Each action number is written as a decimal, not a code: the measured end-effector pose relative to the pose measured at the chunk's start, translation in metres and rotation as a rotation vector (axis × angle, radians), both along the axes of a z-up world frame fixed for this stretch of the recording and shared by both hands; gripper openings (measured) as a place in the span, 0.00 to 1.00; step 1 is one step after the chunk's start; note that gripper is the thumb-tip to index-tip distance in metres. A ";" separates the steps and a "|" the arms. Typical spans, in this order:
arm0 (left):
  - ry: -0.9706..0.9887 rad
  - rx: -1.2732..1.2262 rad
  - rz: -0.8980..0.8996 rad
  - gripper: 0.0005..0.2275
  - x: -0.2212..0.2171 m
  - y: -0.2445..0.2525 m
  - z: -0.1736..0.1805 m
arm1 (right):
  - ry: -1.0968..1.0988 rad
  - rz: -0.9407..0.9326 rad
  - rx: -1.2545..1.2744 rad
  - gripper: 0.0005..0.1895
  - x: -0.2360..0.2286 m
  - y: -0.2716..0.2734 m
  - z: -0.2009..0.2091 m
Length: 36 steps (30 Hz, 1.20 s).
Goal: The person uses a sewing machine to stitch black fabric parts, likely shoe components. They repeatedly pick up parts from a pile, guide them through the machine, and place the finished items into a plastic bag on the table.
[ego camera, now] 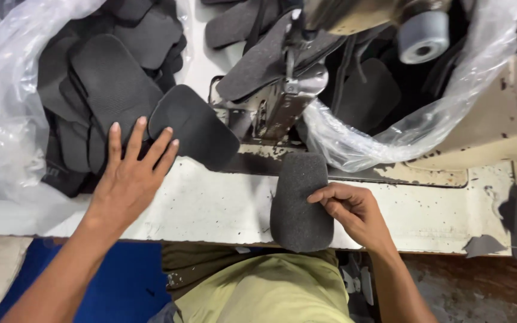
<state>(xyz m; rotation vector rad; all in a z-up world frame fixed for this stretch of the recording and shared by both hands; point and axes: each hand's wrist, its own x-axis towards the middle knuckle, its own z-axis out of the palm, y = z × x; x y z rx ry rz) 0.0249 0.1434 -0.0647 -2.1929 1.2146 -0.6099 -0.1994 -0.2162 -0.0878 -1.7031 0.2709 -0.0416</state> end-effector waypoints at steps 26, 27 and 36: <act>1.441 -1.322 0.252 0.15 -0.106 -0.080 -0.050 | -0.265 -0.170 -0.025 0.09 0.001 -0.023 0.014; 1.453 -1.318 0.257 0.15 -0.108 -0.084 -0.060 | -0.253 -0.174 -0.026 0.09 0.011 -0.013 0.017; 2.059 -1.584 0.591 0.17 -0.096 -0.088 -0.093 | -0.077 0.244 -0.103 0.23 0.079 0.044 -0.016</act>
